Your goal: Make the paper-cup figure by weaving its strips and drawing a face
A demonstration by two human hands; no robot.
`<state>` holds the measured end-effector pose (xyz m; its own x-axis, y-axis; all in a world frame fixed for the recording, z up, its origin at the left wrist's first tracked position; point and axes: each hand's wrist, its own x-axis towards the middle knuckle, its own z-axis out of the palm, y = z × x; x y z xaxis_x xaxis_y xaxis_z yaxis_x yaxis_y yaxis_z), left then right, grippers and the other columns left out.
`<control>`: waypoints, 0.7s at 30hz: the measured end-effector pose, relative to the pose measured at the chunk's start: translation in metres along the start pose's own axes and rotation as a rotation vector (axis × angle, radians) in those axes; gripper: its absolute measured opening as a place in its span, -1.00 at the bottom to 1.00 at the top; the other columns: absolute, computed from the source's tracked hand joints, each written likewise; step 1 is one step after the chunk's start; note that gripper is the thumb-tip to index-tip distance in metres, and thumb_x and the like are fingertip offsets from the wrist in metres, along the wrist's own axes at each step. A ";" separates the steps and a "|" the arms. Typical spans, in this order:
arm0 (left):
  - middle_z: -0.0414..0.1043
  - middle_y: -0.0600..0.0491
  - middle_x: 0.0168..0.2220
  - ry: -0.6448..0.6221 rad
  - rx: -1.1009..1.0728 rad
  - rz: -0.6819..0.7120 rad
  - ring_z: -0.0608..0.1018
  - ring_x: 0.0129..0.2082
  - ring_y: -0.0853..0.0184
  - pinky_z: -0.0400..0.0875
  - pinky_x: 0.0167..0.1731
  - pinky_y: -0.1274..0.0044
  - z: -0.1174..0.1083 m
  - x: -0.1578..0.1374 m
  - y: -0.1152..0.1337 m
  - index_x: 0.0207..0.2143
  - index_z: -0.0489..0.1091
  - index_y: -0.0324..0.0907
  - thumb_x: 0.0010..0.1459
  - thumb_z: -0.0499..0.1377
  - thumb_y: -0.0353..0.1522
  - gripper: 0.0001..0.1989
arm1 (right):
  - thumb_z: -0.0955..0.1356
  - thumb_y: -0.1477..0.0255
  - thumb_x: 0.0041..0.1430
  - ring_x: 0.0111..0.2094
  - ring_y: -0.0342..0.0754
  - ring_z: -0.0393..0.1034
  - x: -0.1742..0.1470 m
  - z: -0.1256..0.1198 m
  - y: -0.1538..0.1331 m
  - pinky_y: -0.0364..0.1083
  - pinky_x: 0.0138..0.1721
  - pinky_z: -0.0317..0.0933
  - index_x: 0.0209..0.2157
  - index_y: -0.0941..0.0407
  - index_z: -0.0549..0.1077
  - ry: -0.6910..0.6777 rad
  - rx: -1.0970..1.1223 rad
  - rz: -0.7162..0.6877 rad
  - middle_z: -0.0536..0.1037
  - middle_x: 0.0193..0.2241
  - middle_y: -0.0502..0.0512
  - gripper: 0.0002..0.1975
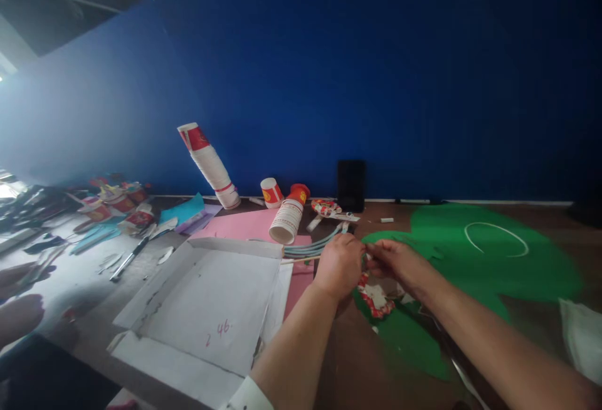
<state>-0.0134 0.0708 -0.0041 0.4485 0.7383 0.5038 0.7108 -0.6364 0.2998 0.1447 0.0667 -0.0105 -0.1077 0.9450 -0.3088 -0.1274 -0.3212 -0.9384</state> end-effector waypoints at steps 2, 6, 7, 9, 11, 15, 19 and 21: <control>0.44 -0.01 -0.33 -0.012 0.001 -0.010 0.46 -0.27 0.28 0.37 -0.18 0.48 0.000 0.000 0.001 -0.37 0.47 -0.20 0.25 0.04 -0.43 -0.78 | 0.52 0.27 -0.08 -0.60 -0.20 0.39 0.001 -0.001 0.001 -0.24 -0.54 0.30 -0.52 0.11 0.41 0.012 0.004 -0.002 0.49 -0.64 -0.08 -0.72; 0.46 0.00 -0.32 -0.042 -0.018 -0.024 0.47 -0.26 0.30 0.37 -0.18 0.51 -0.001 0.000 0.000 -0.32 0.49 -0.18 0.25 0.04 -0.44 -0.78 | 0.49 0.33 -0.02 -0.61 -0.21 0.39 0.001 -0.002 0.000 -0.24 -0.56 0.30 -0.51 0.13 0.43 0.035 -0.001 -0.002 0.50 -0.63 -0.05 -0.78; 0.46 0.01 -0.31 -0.050 -0.028 -0.020 0.47 -0.26 0.30 0.37 -0.18 0.51 -0.001 0.000 -0.001 -0.32 0.50 -0.18 0.25 0.04 -0.45 -0.78 | 0.49 0.34 -0.01 -0.61 -0.21 0.39 0.001 -0.002 0.000 -0.24 -0.55 0.30 -0.50 0.13 0.43 0.038 -0.001 -0.003 0.51 -0.63 -0.05 -0.80; 0.47 0.01 -0.31 -0.059 -0.049 -0.013 0.48 -0.26 0.31 0.37 -0.18 0.52 -0.001 0.000 -0.002 -0.31 0.50 -0.17 0.24 0.04 -0.45 -0.77 | 0.49 0.38 -0.01 -0.60 -0.20 0.40 0.000 -0.002 -0.001 -0.23 -0.54 0.32 -0.50 0.12 0.44 0.041 0.000 -0.006 0.51 -0.62 -0.04 -0.82; 0.48 0.01 -0.31 -0.062 -0.069 -0.014 0.48 -0.26 0.32 0.37 -0.18 0.53 0.000 -0.001 -0.003 -0.32 0.51 -0.16 0.25 0.04 -0.45 -0.76 | 0.49 0.40 -0.02 -0.59 -0.19 0.41 -0.001 -0.001 -0.002 -0.22 -0.52 0.33 -0.50 0.12 0.44 0.039 0.001 -0.005 0.53 -0.61 -0.03 -0.83; 0.48 0.01 -0.32 -0.056 -0.082 -0.016 0.49 -0.27 0.32 0.37 -0.18 0.53 0.000 -0.001 -0.003 -0.36 0.51 -0.16 0.25 0.03 -0.43 -0.75 | 0.49 0.43 -0.02 -0.60 -0.20 0.41 -0.001 -0.001 -0.003 -0.22 -0.52 0.34 -0.49 0.13 0.45 0.025 0.005 -0.001 0.53 -0.61 -0.02 -0.85; 0.48 0.01 -0.31 -0.052 -0.093 -0.015 0.49 -0.25 0.32 0.37 -0.17 0.52 -0.001 -0.001 -0.001 -0.38 0.50 -0.17 0.25 0.04 -0.43 -0.76 | 0.50 0.43 -0.03 -0.60 -0.20 0.41 0.000 -0.002 -0.003 -0.22 -0.52 0.34 -0.48 0.14 0.47 0.023 -0.003 -0.005 0.53 -0.60 -0.01 -0.85; 0.48 0.00 -0.31 -0.049 -0.086 0.001 0.48 -0.24 0.31 0.36 -0.15 0.51 -0.002 -0.001 -0.001 -0.36 0.50 -0.17 0.25 0.04 -0.43 -0.76 | 0.50 0.43 -0.03 -0.60 -0.20 0.39 -0.001 -0.003 -0.003 -0.23 -0.55 0.32 -0.47 0.15 0.49 0.024 -0.006 -0.009 0.53 -0.60 0.00 -0.86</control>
<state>-0.0157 0.0702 -0.0035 0.4764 0.7464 0.4647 0.6625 -0.6522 0.3685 0.1477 0.0672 -0.0080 -0.0829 0.9490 -0.3043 -0.1218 -0.3127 -0.9420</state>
